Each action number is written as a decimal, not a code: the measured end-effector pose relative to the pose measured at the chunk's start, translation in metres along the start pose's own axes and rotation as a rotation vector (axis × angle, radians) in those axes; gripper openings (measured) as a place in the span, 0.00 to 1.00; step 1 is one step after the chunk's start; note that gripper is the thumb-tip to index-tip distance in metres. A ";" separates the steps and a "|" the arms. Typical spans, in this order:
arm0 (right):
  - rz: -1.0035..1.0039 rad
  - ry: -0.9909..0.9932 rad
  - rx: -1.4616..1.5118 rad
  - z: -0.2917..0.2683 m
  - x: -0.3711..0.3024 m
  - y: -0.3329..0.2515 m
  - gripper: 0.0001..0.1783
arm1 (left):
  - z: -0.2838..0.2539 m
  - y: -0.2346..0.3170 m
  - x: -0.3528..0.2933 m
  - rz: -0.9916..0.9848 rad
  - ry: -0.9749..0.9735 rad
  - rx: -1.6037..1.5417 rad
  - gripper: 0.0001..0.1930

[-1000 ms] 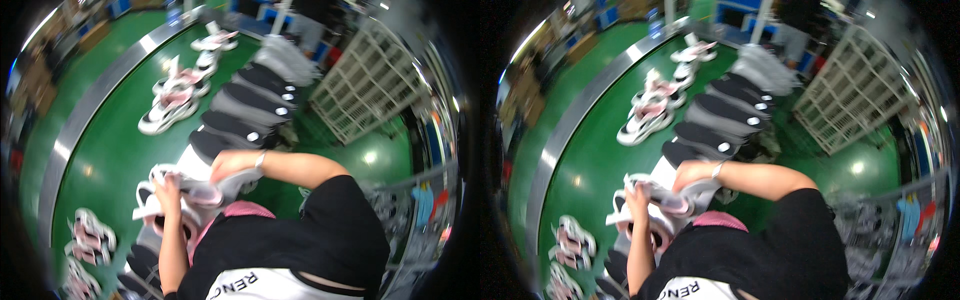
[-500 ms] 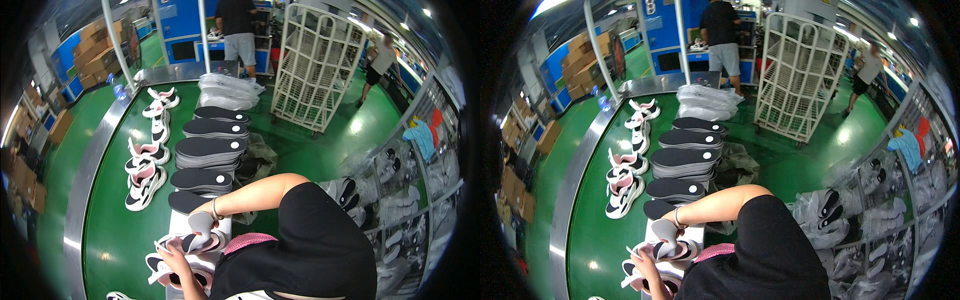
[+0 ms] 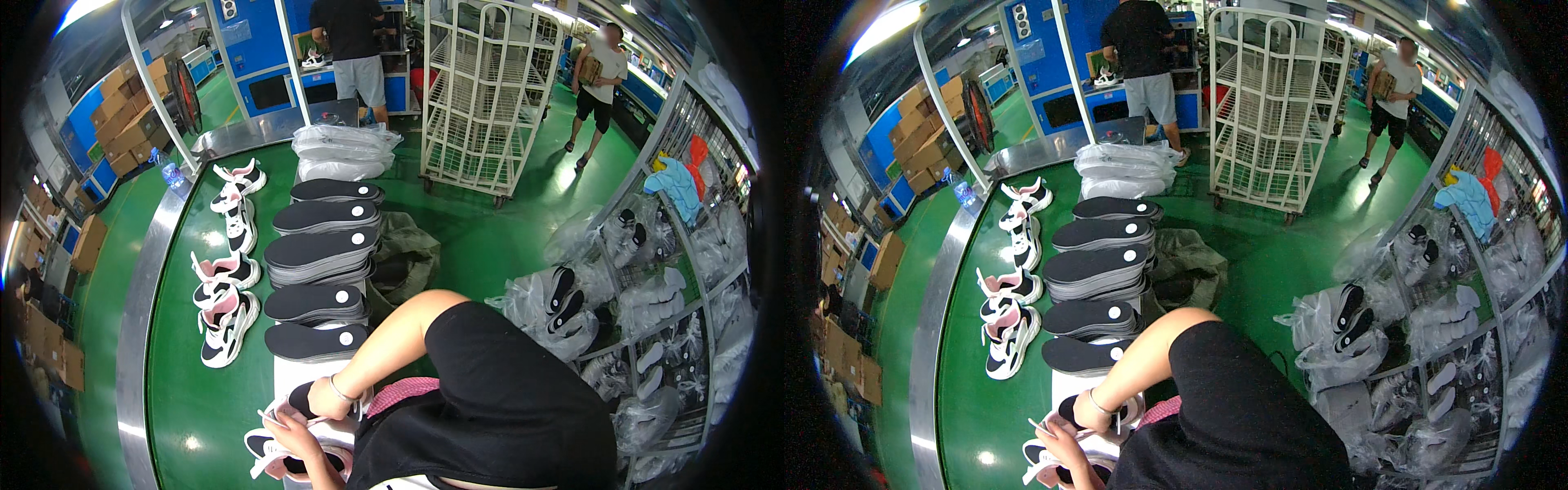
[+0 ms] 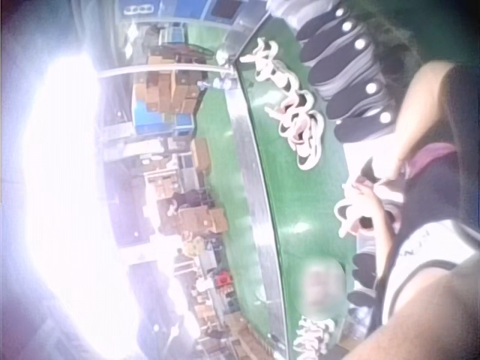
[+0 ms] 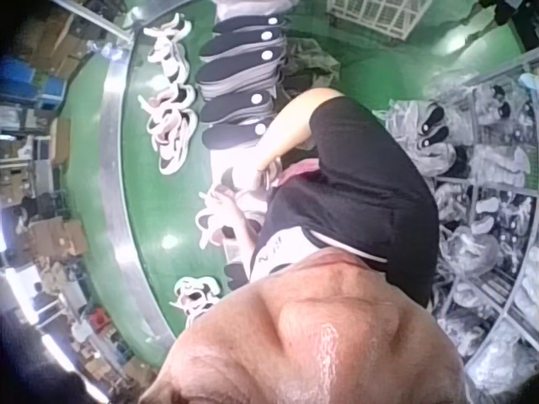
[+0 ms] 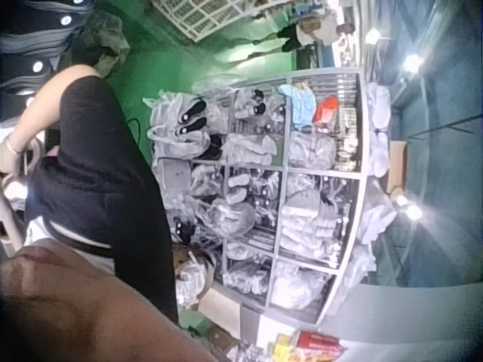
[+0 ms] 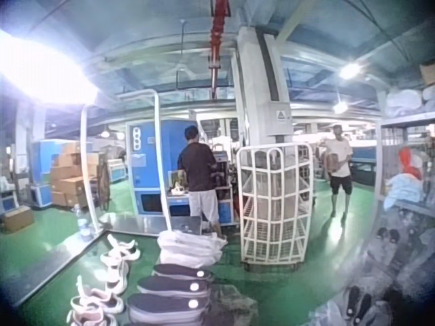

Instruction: The person places black insoles into white and pink sneakers by hand, reaching for components from a stack and inserting them into the shoes before placing the finished shoes onto a green conveyor belt.

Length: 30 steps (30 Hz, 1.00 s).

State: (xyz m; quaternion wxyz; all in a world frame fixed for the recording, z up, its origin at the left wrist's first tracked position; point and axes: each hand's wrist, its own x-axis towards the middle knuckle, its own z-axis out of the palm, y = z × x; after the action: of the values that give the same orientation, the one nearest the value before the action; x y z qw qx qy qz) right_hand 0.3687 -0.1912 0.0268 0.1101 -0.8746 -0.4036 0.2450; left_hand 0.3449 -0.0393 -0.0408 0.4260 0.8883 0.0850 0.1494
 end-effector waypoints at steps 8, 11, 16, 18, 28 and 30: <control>0.065 -0.150 0.539 -0.058 -0.038 0.041 0.16 | 0.005 -0.032 -0.002 0.020 -0.085 0.158 0.15; 0.184 -0.293 0.749 -0.066 -0.059 0.037 0.12 | -0.013 -0.001 -0.009 -0.169 -0.127 -0.297 0.18; 0.358 -0.232 0.810 -0.047 -0.037 0.027 0.11 | -0.016 0.004 -0.011 -0.191 -0.025 -0.160 0.14; 0.272 -0.216 0.606 -0.031 -0.018 0.024 0.16 | -0.016 0.002 -0.012 -0.177 -0.022 -0.146 0.13; -0.042 0.175 -0.394 0.019 0.001 -0.009 0.10 | -0.011 0.007 -0.010 -0.192 0.026 -0.085 0.10; 0.093 -0.041 -0.355 0.000 -0.014 -0.024 0.19 | -0.006 0.004 -0.012 -0.209 0.007 -0.096 0.10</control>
State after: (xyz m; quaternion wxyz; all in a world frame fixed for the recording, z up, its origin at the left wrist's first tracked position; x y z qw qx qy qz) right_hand 0.3457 -0.1867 0.0411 -0.0658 -0.8927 -0.4020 0.1926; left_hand 0.3318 -0.0406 -0.0358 0.4808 0.8527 0.1715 0.1110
